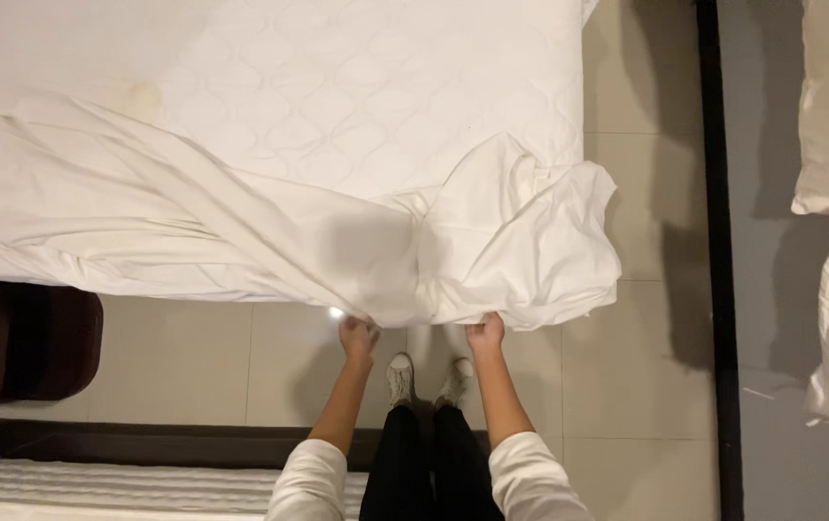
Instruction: The person folds a white bedsheet by hand on a mattress, smoothing it out and then rolling it into a bundle.
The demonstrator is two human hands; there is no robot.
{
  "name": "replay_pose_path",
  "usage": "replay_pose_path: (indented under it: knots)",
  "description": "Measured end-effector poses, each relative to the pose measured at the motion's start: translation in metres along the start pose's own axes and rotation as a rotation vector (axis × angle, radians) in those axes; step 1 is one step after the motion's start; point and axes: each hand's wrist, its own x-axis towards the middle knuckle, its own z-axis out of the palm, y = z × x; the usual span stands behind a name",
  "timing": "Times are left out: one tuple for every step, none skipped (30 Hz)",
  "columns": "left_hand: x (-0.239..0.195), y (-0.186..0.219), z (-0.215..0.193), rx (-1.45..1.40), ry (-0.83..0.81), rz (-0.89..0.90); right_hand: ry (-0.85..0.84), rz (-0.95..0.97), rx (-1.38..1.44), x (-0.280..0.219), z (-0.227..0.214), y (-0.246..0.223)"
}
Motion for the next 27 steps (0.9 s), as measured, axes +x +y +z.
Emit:
replay_pose_path:
  knots:
    - [0.003, -0.014, -0.011, -0.004, -0.008, 0.008, -0.01, -0.004, 0.004, 0.002, -0.013, -0.001]
    - [0.006, -0.027, -0.021, 0.102, -0.023, -0.08, 0.016, -0.066, -0.116, 0.005, -0.026, -0.003]
    - [0.013, -0.038, -0.032, 0.214, -0.04, -0.165, 0.045, -0.13, -0.229, 0.008, -0.037, -0.002]
    - [0.006, -0.028, -0.023, 0.217, -0.051, -0.154, 0.036, -0.137, -0.217, 0.012, -0.047, 0.002]
    - [-0.007, -0.024, -0.021, 0.295, -0.085, -0.067, 0.096, -0.227, -0.399, 0.012, -0.066, 0.006]
    - [-0.019, -0.021, -0.018, 0.372, -0.119, 0.02, 0.157, -0.317, -0.581, 0.013, -0.084, 0.01]
    - [-0.025, -0.015, -0.016, 0.369, -0.116, 0.019, 0.156, -0.315, -0.585, 0.015, -0.095, 0.015]
    - [-0.031, -0.009, -0.015, 0.43, -0.211, 0.095, 0.214, -0.4, -0.778, 0.016, -0.106, 0.021]
    - [-0.037, -0.005, -0.012, 0.493, -0.312, 0.171, 0.276, -0.489, -0.968, 0.018, -0.118, 0.025]
    - [-0.04, -0.004, -0.015, 0.492, -0.315, 0.169, 0.278, -0.491, -0.968, -0.017, -0.106, 0.026]
    - [-0.04, 0.0, -0.012, 0.575, -0.367, 0.193, 0.179, -0.499, -1.091, -0.049, -0.088, 0.025]
    - [-0.041, 0.003, -0.009, 0.659, -0.418, 0.218, 0.077, -0.506, -1.214, -0.081, -0.071, 0.023]
    - [-0.042, 0.003, -0.007, 0.658, -0.423, 0.225, 0.076, -0.514, -1.208, -0.098, -0.059, 0.017]
    - [-0.044, 0.003, -0.004, 0.702, -0.474, 0.263, -0.008, -0.563, -1.306, -0.115, -0.048, 0.01]
    - [-0.045, 0.003, -0.002, 0.745, -0.519, 0.302, -0.097, -0.609, -1.405, -0.131, -0.038, 0.004]
    - [-0.052, 0.0, -0.001, 0.742, -0.52, 0.309, -0.101, -0.615, -1.403, -0.14, -0.031, -0.002]
    - [-0.058, -0.001, 0.004, 0.762, -0.556, 0.363, -0.15, -0.669, -1.462, -0.148, -0.023, -0.011]
    - [-0.063, -0.003, 0.011, 0.782, -0.592, 0.419, -0.198, -0.724, -1.522, -0.155, -0.014, -0.02]
    - [-0.071, -0.001, 0.023, 0.772, -0.589, 0.429, -0.208, -0.735, -1.524, -0.141, -0.014, -0.03]
    - [-0.079, 0.001, 0.036, 0.842, -0.583, 0.432, -0.283, -0.874, -1.56, -0.127, -0.014, -0.041]
    - [-0.086, 0.001, 0.049, 0.905, -0.567, 0.431, -0.368, -1.013, -1.595, -0.11, -0.012, -0.053]
    - [-0.088, 0.004, 0.064, 0.889, -0.554, 0.439, -0.389, -1.021, -1.603, -0.116, 0.007, -0.065]
    - [-0.093, 0.004, 0.079, 0.877, -0.566, 0.492, -0.434, -1.01, -1.677, -0.123, 0.024, -0.08]
    - [-0.096, 0.003, 0.097, 0.865, -0.578, 0.545, -0.479, -0.998, -1.751, -0.129, 0.041, -0.096]
    - [-0.098, 0.006, 0.116, 0.844, -0.567, 0.539, -0.493, -1.0, -1.772, -0.136, 0.065, -0.11]
    - [-0.099, 0.009, 0.137, 0.842, -0.552, 0.542, -0.545, -1.035, -1.851, -0.143, 0.088, -0.124]
    - [-0.104, 0.008, 0.156, 0.835, -0.532, 0.539, -0.603, -1.064, -1.937, -0.149, 0.109, -0.139]
